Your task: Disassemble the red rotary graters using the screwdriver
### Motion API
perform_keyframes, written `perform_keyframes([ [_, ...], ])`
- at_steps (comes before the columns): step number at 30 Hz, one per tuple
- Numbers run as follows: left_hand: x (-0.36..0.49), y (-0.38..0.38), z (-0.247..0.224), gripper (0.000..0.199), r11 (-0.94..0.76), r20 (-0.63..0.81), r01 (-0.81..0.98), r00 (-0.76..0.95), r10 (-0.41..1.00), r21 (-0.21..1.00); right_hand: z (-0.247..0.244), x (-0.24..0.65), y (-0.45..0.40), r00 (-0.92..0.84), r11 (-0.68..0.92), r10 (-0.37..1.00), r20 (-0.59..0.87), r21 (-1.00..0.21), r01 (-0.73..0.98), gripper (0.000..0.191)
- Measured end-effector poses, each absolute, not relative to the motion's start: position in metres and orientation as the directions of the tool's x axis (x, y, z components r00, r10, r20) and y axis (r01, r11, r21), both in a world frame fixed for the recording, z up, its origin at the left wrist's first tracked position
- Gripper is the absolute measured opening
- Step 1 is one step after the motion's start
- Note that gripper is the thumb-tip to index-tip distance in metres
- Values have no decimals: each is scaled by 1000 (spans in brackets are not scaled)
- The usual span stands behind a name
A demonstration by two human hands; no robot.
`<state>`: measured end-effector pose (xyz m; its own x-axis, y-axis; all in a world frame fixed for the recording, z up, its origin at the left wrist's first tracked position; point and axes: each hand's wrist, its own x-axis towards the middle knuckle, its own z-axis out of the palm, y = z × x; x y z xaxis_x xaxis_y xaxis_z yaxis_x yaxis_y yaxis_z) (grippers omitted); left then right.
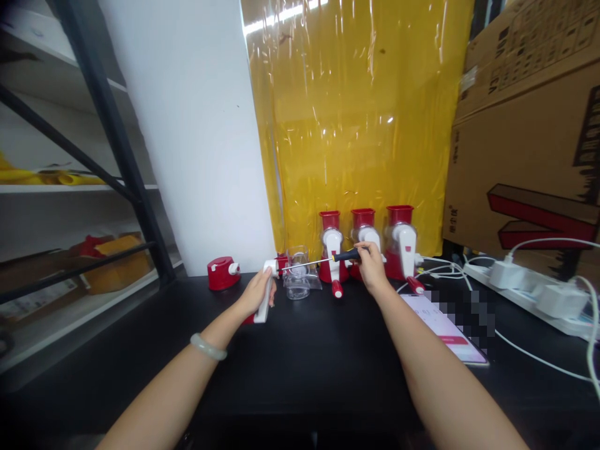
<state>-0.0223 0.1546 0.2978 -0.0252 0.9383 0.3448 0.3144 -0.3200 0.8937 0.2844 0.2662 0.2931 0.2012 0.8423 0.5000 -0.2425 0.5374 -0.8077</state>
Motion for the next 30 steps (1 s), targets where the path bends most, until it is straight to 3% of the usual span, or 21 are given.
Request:
perform_keyframes([
  [3,-22,154,298,58,-324,351,321,-31,936,890,292,282,267,236,536,844,481,-774,-339,33],
  [12,-19,152,300,58,-322,359,337,-55,932,885,282,284,278,251,582,812,527,-762,-285,27],
  [24,-8,145,301,51,-330,384,364,-85,920,871,294,280,265,251,456,890,382,-728,-512,35],
  [30,-7,144,297,46,-351,423,462,-60,904,815,293,283,265,248,450,892,377,-778,-438,30],
])
